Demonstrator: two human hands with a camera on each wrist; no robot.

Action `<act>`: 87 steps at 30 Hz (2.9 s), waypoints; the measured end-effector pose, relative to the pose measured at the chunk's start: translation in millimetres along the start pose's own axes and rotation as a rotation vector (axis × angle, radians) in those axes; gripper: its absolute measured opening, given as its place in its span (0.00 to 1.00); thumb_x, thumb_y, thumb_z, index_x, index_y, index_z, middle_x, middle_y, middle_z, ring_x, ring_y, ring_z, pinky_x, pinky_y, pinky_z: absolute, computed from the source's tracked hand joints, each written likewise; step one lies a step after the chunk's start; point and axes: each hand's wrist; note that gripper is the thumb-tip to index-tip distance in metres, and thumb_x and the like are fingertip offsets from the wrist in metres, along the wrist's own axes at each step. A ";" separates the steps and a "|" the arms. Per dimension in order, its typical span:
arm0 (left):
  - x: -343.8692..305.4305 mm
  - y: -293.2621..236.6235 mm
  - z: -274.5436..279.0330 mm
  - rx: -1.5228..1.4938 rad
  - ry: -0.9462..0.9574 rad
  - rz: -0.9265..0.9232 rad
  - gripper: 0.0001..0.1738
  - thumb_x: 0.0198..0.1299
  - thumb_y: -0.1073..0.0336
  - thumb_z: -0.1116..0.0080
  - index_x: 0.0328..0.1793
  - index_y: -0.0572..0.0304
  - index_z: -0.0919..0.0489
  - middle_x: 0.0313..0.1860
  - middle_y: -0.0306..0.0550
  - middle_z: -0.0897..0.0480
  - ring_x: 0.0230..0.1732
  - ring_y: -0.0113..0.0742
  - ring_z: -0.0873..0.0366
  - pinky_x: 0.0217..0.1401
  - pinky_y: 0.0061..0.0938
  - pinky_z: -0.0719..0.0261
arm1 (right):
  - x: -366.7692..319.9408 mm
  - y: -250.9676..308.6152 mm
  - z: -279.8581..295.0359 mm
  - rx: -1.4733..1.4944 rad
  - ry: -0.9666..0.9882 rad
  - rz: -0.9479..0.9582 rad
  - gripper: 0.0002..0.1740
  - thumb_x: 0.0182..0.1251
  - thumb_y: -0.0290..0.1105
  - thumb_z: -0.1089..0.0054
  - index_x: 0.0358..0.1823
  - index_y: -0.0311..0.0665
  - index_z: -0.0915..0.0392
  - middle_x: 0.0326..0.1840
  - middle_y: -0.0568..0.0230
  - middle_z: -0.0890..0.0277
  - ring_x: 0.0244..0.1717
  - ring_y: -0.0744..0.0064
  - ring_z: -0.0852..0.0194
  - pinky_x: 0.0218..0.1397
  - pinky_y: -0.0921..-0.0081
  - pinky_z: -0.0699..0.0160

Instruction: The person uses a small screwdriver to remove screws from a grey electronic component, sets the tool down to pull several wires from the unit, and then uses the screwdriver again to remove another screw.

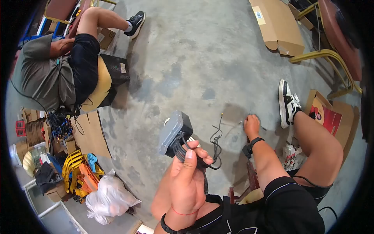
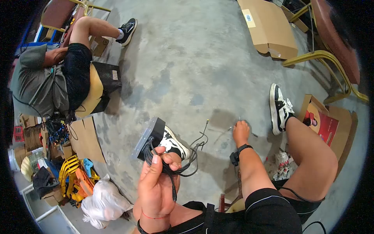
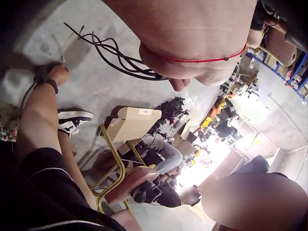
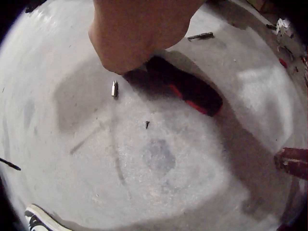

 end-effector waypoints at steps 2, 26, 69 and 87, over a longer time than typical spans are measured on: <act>-0.1 -0.1 1.3 0.003 -0.004 -0.007 0.13 0.76 0.64 0.51 0.59 0.60 0.24 0.42 0.42 0.22 0.44 0.35 0.29 0.53 0.31 0.30 | 0.8 3.8 1.3 0.006 0.018 -0.015 0.07 0.59 0.31 0.32 0.34 0.38 0.20 0.41 0.55 0.24 0.48 0.49 0.25 0.53 0.56 0.26; 5.6 4.0 7.2 0.065 0.043 -0.042 0.12 0.76 0.63 0.48 0.57 0.62 0.24 0.44 0.44 0.21 0.44 0.35 0.25 0.53 0.31 0.25 | -15.8 3.9 28.7 0.057 0.043 -0.197 0.07 0.61 0.33 0.33 0.35 0.38 0.18 0.43 0.55 0.23 0.49 0.50 0.24 0.54 0.56 0.24; -19.0 11.1 -39.0 0.422 0.380 -0.123 0.13 0.66 0.60 0.34 0.52 0.54 0.19 0.45 0.34 0.14 0.42 0.21 0.21 0.36 0.21 0.26 | -79.4 197.6 421.7 0.637 -0.264 0.665 0.07 0.60 0.27 0.30 0.36 0.37 0.21 0.35 0.61 0.26 0.34 0.63 0.27 0.37 0.70 0.26; -18.9 10.9 -71.4 0.433 0.352 -0.201 0.11 0.66 0.64 0.33 0.51 0.57 0.20 0.39 0.35 0.15 0.27 0.17 0.27 0.29 0.16 0.29 | -45.4 184.7 423.3 0.549 -0.357 0.776 0.08 0.58 0.24 0.29 0.36 0.36 0.21 0.36 0.59 0.24 0.36 0.62 0.24 0.38 0.69 0.24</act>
Point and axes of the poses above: each hand's wrist, its own x-axis towards the middle knuckle, its own z-axis out of the back of the hand, y = z × x
